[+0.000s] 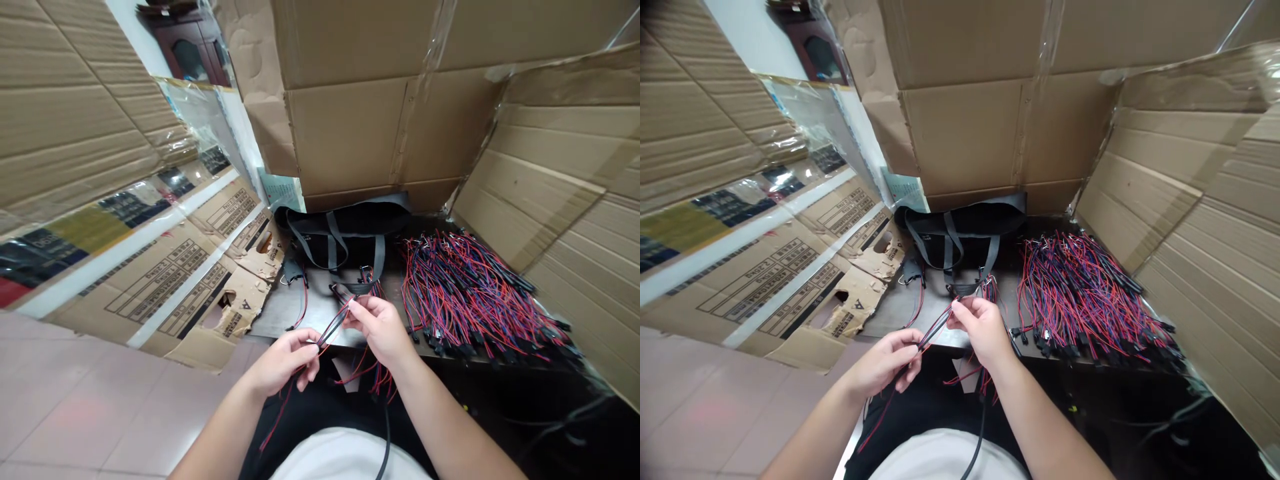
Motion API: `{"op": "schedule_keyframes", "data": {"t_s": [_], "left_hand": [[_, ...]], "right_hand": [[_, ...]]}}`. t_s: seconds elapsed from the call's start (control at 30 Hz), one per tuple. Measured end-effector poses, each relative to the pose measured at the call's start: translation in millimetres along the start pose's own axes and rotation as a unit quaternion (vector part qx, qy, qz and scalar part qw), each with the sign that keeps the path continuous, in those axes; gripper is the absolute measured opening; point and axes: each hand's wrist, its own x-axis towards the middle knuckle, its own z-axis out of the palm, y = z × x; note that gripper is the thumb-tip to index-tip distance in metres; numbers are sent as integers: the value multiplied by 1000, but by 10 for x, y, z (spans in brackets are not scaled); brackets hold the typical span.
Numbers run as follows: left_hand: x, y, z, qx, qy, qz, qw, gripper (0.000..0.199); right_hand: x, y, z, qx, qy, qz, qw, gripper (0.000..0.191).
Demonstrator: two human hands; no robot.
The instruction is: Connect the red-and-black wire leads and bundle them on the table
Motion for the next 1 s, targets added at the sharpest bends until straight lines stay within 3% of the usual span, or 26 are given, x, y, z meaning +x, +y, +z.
{"op": "schedule_keyframes", "data": {"t_s": [0.1, 0.2, 0.3, 0.47, 0.6, 0.7, 0.8, 0.87, 1.0], "left_hand": [[71, 57, 106, 65, 62, 38, 995, 42], [117, 118, 174, 108, 91, 57, 988, 37], [113, 138, 175, 127, 92, 53, 986, 33], [50, 75, 108, 64, 64, 15, 996, 35], [30, 78, 130, 22, 73, 25, 997, 31], [34, 124, 204, 94, 147, 54, 983, 25], [26, 162, 280, 166, 200, 102, 960, 16], [9, 182, 312, 182, 196, 135, 954, 15], [-3, 241, 349, 122, 113, 163, 972, 24]], "right_hand": [[13, 8, 34, -17, -19, 12, 1000, 33], [76, -78, 39, -15, 10, 7, 1000, 38], [207, -274, -4, -1, 46, -18, 999, 41], [352, -510, -107, -6, 44, -36, 998, 39], [203, -401, -111, -14, -8, -17, 1000, 40], [18, -286, -80, -34, -56, -33, 997, 41], [-104, -239, -64, -103, -51, -86, 990, 35], [-132, -228, -73, -135, -26, -114, 984, 28], [-131, -178, -105, -108, -37, -133, 984, 19]]}}
